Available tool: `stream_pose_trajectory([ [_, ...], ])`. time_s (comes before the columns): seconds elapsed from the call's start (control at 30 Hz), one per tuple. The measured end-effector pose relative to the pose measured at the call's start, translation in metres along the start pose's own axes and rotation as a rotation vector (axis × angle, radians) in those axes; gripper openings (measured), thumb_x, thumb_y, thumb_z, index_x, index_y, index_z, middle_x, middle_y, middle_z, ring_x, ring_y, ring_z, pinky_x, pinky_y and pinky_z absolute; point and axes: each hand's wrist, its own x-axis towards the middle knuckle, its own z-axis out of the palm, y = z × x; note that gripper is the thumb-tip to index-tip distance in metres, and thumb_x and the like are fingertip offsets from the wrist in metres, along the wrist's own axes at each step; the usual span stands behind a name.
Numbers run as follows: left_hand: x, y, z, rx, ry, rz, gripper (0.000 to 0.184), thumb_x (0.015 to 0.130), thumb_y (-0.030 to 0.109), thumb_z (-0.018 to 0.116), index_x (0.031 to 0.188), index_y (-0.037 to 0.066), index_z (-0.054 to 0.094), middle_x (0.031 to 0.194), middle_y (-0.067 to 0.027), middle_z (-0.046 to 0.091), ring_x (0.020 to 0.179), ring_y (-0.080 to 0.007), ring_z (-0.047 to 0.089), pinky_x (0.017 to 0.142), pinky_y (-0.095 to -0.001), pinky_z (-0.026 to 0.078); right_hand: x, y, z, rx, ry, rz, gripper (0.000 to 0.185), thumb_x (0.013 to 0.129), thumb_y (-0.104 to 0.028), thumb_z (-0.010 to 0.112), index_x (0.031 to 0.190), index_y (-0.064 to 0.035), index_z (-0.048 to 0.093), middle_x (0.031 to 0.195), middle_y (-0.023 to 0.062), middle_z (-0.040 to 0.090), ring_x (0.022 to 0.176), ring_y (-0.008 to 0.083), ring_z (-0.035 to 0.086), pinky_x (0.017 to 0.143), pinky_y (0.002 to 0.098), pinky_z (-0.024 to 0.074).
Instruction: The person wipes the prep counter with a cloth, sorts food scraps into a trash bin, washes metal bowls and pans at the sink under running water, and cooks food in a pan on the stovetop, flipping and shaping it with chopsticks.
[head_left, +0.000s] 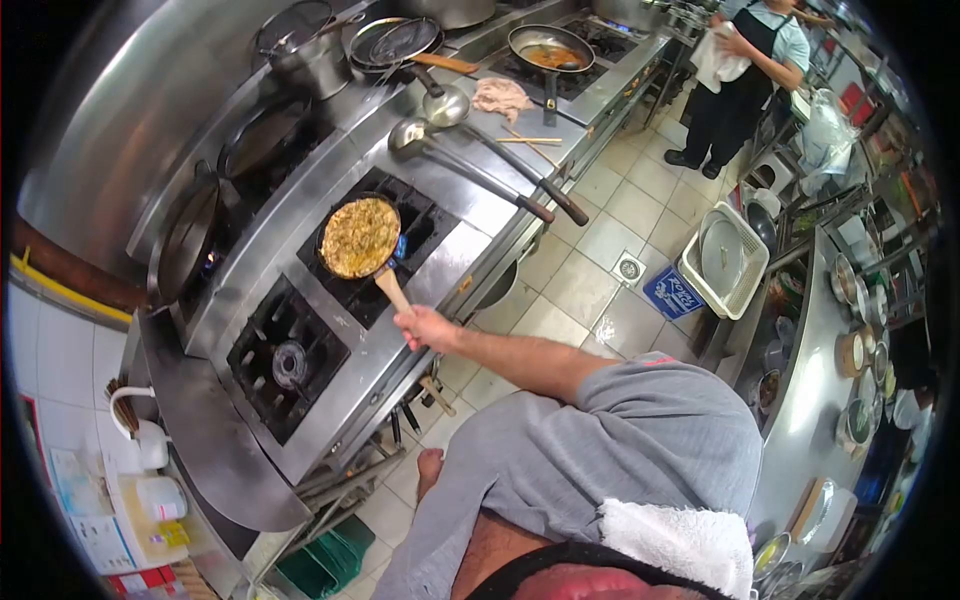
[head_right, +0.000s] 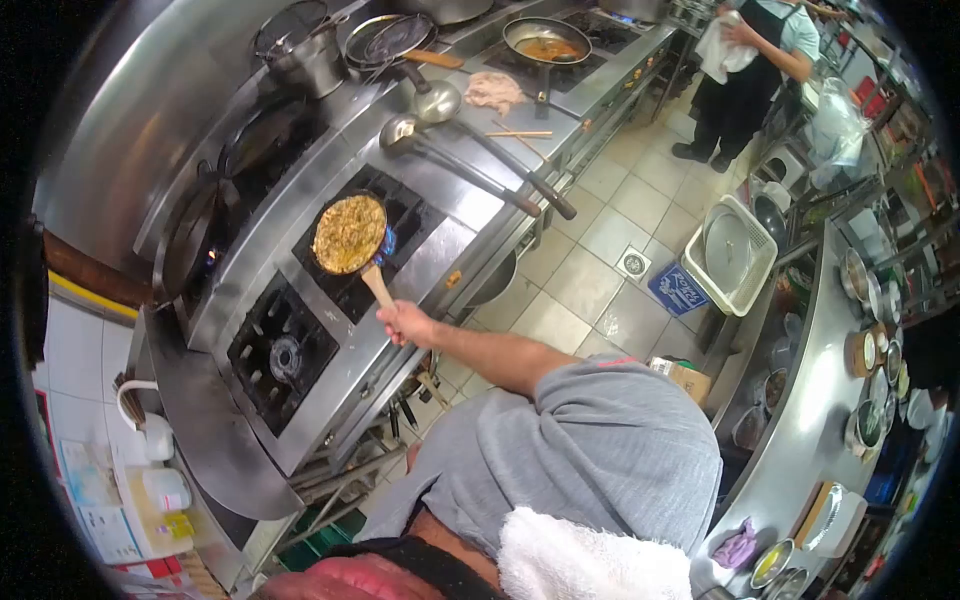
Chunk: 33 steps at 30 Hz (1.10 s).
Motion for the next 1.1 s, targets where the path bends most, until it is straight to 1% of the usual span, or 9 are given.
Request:
stream_pose_trajectory([
  [0.2,0.006,0.14,0.009,-0.075,0.096,0.094,0.026,0.082,0.015,0.06,0.104,0.003,0.051,0.082,-0.006,0.058,0.062,-0.0145,0.059,0.047,-0.0241,0.046,0.003,-0.012,-0.018,-0.082,-0.046,-0.045,0.024,0.087,-0.029,0.058,0.085,-0.0077,0.047,0.063,0.0009,0.05,0.05,0.0112,0.049,0.044,0.028,0.0446],
  [0.33,-0.025,0.122,-0.005,-0.124,0.203,0.026,0.02,0.083,0.016,0.06,0.097,0.004,0.053,0.078,-0.0034,0.057,0.061,-0.0127,0.059,0.046,-0.0231,0.045,0.029,-0.1,-0.139,-0.832,-0.053,-0.128,0.023,0.081,-0.027,0.062,0.081,-0.0037,0.058,0.067,0.0054,0.059,0.056,0.0131,0.059,0.048,0.0279,0.0501],
  [0.37,-0.034,0.106,-0.007,-0.158,0.207,-0.009,0.016,0.082,0.014,0.058,0.094,0.005,0.054,0.076,-0.003,0.057,0.059,-0.0135,0.059,0.044,-0.0236,0.044,0.034,-0.112,-0.159,-0.597,0.148,-0.3,0.027,0.082,-0.03,0.061,0.083,-0.0028,0.059,0.067,0.0062,0.059,0.056,0.0143,0.06,0.049,0.0289,0.0516],
  [0.43,-0.051,0.061,-0.009,-0.163,0.234,-0.095,0.006,0.082,0.012,0.056,0.082,0.006,0.056,0.069,-0.0036,0.056,0.056,-0.0154,0.059,0.043,-0.0259,0.044,0.013,-0.134,-0.13,-0.867,0.001,0.033,0.025,0.082,-0.026,0.06,0.091,-0.003,0.057,0.067,0.0066,0.059,0.056,0.0162,0.06,0.049,0.0296,0.0517],
  [0.5,-0.061,0.014,-0.015,-0.111,0.2,-0.127,0.006,0.081,0.011,0.055,0.077,0.007,0.056,0.066,-0.0041,0.055,0.055,-0.0158,0.059,0.042,-0.0269,0.044,-0.018,-0.119,-0.075,-0.661,-0.122,0.286,0.021,0.084,-0.018,0.057,0.097,-0.002,0.052,0.066,0.008,0.056,0.054,0.0205,0.06,0.049,0.0302,0.052],
  [0.73,-0.062,-0.067,-0.014,0.468,0.046,0.333,0.008,0.079,0.011,0.053,0.072,0.007,0.055,0.062,-0.005,0.054,0.052,-0.0166,0.057,0.041,-0.029,0.044,-0.008,-0.066,-0.049,-0.288,-0.251,0.325,0.025,0.079,-0.011,0.063,0.097,-0.002,0.049,0.07,0.0067,0.058,0.06,0.0177,0.059,0.052,0.0298,0.0505],
  [0.8,-0.058,-0.054,-0.011,0.427,0.146,0.35,0.006,0.079,0.012,0.053,0.078,0.006,0.055,0.065,-0.0045,0.055,0.052,-0.0162,0.057,0.042,-0.0288,0.045,-0.003,-0.112,-0.098,-0.385,-0.172,0.051,0.03,0.077,-0.009,0.064,0.104,-0.0044,0.051,0.077,0.0077,0.061,0.063,0.0168,0.06,0.056,0.0284,0.052],
  [0.9,-0.068,-0.011,-0.003,-0.284,0.213,-0.183,0.013,0.08,0.013,0.054,0.092,0.006,0.054,0.076,-0.0039,0.057,0.056,-0.0151,0.057,0.045,-0.0278,0.046,0.0,-0.144,-0.121,-0.673,0.118,0.021,0.03,0.079,-0.015,0.064,0.104,-0.0039,0.051,0.074,0.008,0.06,0.061,0.0177,0.061,0.056,0.0293,0.0539],
  [1.1,-0.067,0.029,0.006,-0.112,0.244,-0.234,0.021,0.078,0.014,0.059,0.097,0.007,0.054,0.081,-0.0048,0.059,0.062,-0.0161,0.061,0.047,-0.0285,0.048,0.007,-0.047,-0.042,-0.122,-0.217,0.298,0.036,0.079,-0.013,0.063,0.107,-0.0018,0.044,0.072,0.0123,0.058,0.064,0.0254,0.061,0.059,0.0384,0.0554],
])
